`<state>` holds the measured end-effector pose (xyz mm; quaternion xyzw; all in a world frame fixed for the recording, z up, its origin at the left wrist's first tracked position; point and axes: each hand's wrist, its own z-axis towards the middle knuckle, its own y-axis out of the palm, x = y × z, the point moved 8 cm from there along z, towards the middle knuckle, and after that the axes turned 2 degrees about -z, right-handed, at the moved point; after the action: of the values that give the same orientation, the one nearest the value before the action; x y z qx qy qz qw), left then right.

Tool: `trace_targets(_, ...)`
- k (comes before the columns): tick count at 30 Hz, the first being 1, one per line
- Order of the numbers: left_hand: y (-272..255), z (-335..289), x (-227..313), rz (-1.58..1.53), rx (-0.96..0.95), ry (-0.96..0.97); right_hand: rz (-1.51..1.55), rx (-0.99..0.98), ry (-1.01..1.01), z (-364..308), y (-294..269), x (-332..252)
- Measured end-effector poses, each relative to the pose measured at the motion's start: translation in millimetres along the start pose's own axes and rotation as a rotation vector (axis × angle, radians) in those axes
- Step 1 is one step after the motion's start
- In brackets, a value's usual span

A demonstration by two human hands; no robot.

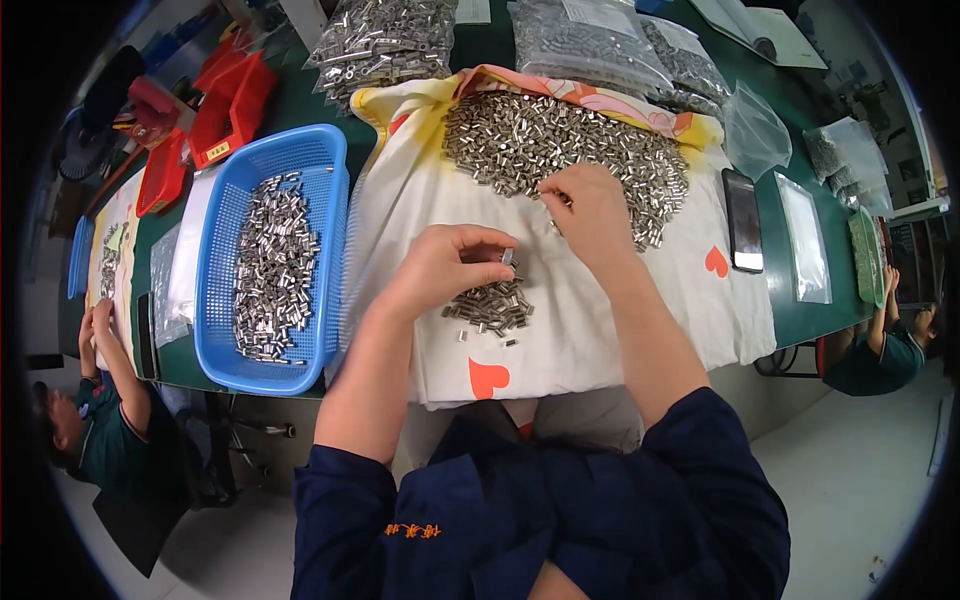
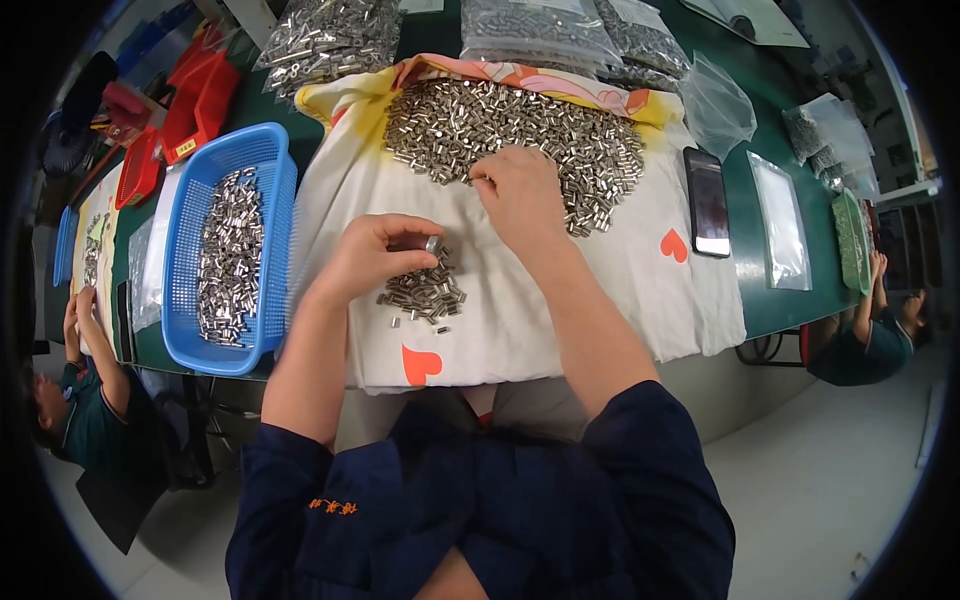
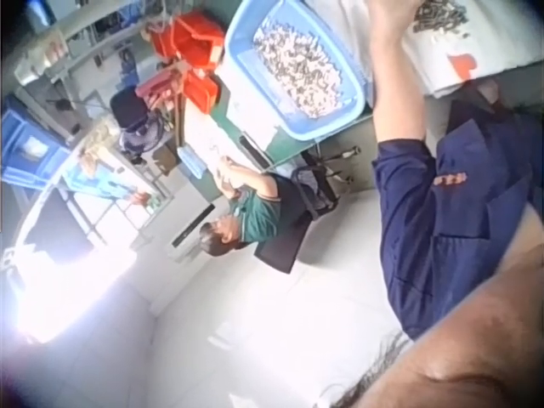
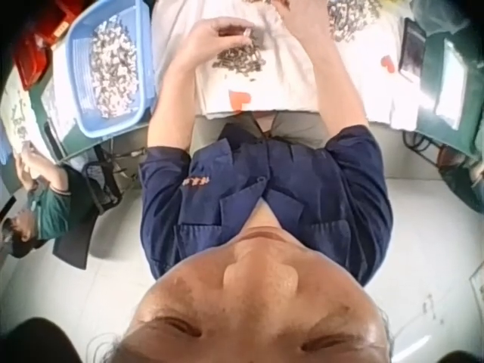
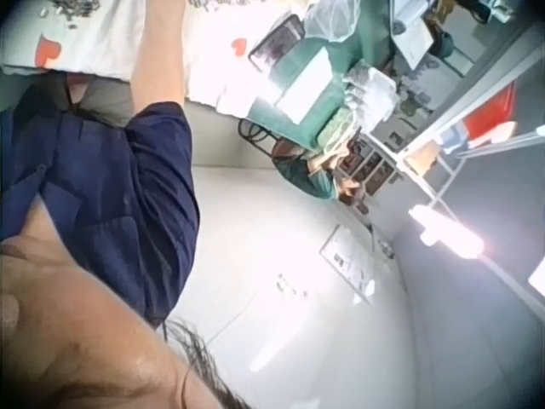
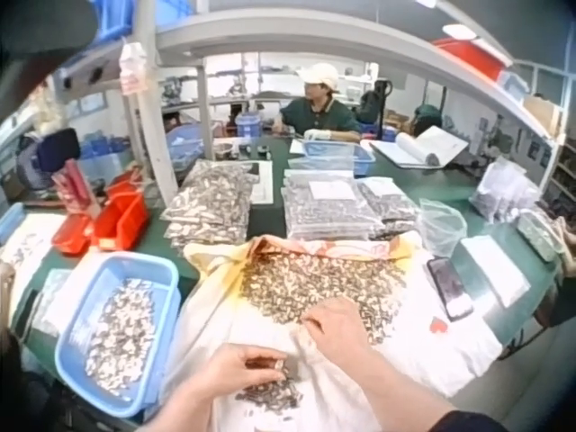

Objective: Inspecting and sorting small metal industrial components on a cloth-covered workbench.

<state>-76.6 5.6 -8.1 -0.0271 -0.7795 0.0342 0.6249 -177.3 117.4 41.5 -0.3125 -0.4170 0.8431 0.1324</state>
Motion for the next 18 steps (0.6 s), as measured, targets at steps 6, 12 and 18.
trace_targets(6,-1.0,3.1,-4.9,-0.046,0.012,0.022,-0.264,-0.080,0.037,-5.0,17.4,-5.2)
trace_targets(12,-7.4,4.6,-6.7,-0.258,0.056,0.038,-0.163,-0.029,-0.024,-3.0,9.6,-19.1)
trace_targets(18,-18.9,5.9,-7.6,-0.380,0.118,0.105,0.615,-0.278,0.233,-14.0,18.7,-26.5)
